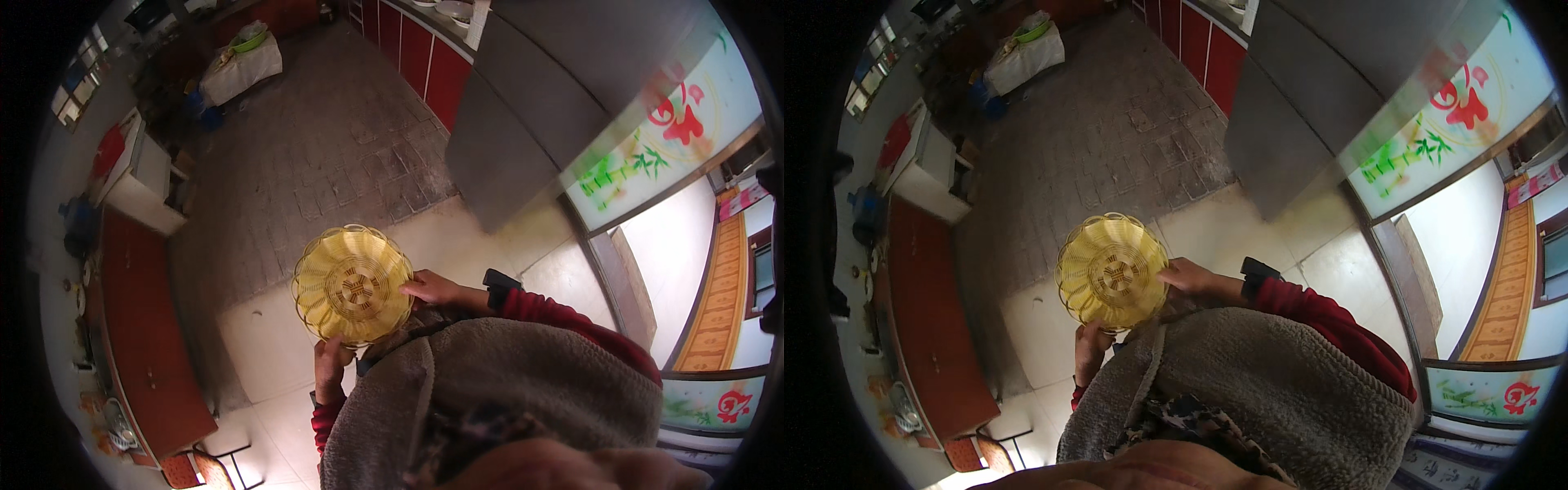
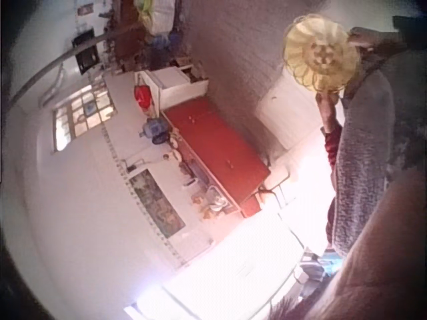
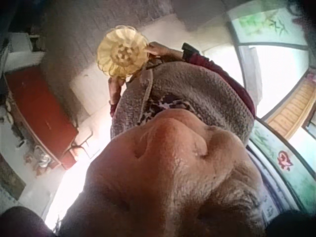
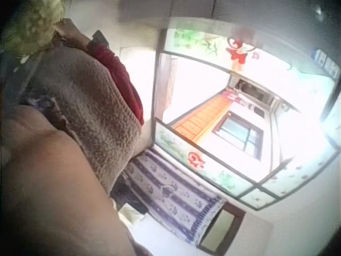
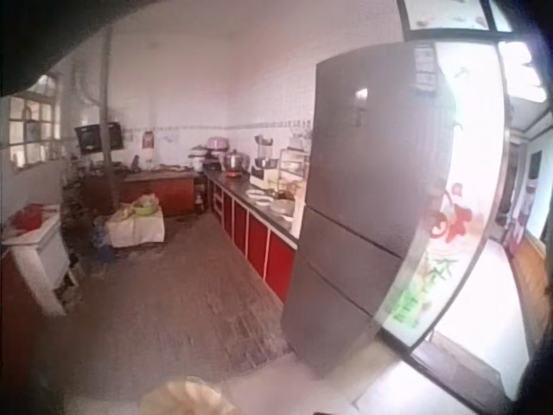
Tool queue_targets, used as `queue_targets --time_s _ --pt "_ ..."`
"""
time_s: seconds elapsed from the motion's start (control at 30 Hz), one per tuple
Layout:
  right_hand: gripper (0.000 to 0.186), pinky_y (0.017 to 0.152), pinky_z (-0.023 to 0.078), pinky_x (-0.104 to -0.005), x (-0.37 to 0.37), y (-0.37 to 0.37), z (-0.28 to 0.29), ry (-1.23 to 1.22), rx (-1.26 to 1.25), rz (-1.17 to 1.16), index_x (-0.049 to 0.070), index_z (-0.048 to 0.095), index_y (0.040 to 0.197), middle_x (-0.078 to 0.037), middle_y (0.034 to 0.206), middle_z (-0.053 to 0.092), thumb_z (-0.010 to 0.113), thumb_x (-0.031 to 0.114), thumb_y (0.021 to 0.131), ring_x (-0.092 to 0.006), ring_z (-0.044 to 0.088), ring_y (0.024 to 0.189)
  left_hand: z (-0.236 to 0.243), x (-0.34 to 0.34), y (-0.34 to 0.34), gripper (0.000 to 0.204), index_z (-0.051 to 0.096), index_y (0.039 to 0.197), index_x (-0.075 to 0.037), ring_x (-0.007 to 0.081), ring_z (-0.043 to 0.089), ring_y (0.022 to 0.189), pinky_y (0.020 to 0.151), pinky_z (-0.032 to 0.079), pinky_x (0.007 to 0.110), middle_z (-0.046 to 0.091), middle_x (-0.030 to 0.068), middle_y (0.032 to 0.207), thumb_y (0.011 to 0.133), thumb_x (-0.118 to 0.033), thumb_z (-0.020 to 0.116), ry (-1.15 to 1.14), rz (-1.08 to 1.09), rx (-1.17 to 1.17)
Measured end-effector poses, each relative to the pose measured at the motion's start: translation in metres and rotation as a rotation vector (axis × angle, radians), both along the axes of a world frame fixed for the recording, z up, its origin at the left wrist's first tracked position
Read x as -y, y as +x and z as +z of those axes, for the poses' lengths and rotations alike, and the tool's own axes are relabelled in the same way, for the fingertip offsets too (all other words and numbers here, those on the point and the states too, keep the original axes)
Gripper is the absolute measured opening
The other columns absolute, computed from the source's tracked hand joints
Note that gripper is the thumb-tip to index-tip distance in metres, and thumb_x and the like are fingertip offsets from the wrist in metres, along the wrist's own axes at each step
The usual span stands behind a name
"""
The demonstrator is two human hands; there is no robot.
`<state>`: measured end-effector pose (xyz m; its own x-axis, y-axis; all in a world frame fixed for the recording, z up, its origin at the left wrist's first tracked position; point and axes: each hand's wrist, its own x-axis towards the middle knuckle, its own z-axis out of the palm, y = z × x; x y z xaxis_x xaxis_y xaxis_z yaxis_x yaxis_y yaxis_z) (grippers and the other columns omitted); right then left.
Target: The person washes several bowls and chopsticks in a kitchen sink using a sponge and running water, then places them in a drying rack. They subsequently move plates of food from a dining table to a kitchen counter and cover them with lids.
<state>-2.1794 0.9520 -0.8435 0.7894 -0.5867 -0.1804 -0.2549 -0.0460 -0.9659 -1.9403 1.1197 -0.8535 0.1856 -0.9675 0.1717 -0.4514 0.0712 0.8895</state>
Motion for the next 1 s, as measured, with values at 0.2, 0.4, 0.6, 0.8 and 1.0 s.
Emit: queue_targets --time_s 0.2,0.4,0.6,0.8,1.0 --pt "0.06 0.067 0.045 -0.0318 -0.049 -0.061 0.034 -0.213 0.036 -0.221 0.001 0.033 0.125 -0.016 0.097 0.055 0.055 0.034 0.08 -0.0231 0.056 0.084 -0.001 -0.03 -0.062 0.025 0.057 0.076 0.004 0.0153 0.056 0.056 0.048 0.045 0.024 0.058 0.0088 0.069 0.075 -0.021 0.054 0.076 0.208 -0.749" --pt "0.067 0.096 0.031 -0.04 -0.094 -0.103 0.041 -0.882 -0.071 0.039 0.008 0.036 0.127 -0.024 0.128 0.03 0.067 0.027 0.071 -0.0358 0.03 0.12 0.002 -0.062 -0.093 0.026 0.056 0.081 0.003 0.0189 0.056 0.055 0.049 0.045 0.027 0.059 0.0115 0.066 0.076 -0.022 0.053 0.051 0.147 -0.752" --pt "0.048 0.09 0.036 -0.0388 -0.09 -0.079 0.077 -1.046 -0.021 -0.095 0.009 0.05 0.105 -0.02 0.123 0.032 0.071 0.029 0.068 -0.0355 0.037 0.111 0.055 -0.055 -0.08 0.031 0.055 0.085 0.005 0.0182 0.056 0.055 0.049 0.043 0.027 0.059 0.0123 0.067 0.079 -0.025 0.052 0.071 0.063 -0.848" --pt "0.036 0.084 0.041 -0.0385 -0.096 -0.061 0.079 -1.032 -0.083 -0.265 0.006 0.052 0.096 -0.018 0.112 0.043 0.068 0.025 0.071 -0.0314 0.044 0.105 0.079 -0.051 -0.057 0.05 0.049 0.103 0.007 0.0145 0.053 0.059 0.053 0.043 0.024 0.058 0.0108 0.071 0.084 -0.039 0.051 -0.034 -0.067 -0.772" --pt "0.029 0.067 0.046 -0.0315 -0.082 -0.001 -0.012 -0.232 0.37 -0.64 0.005 0.051 0.104 -0.008 0.095 0.057 0.048 0.027 0.085 -0.0178 0.058 0.075 0.028 -0.031 0.03 0.051 0.047 0.109 0.007 0.0146 0.053 0.06 0.053 0.043 0.023 0.058 0.0114 0.07 0.084 -0.038 0.052 -0.045 -0.222 -0.695"
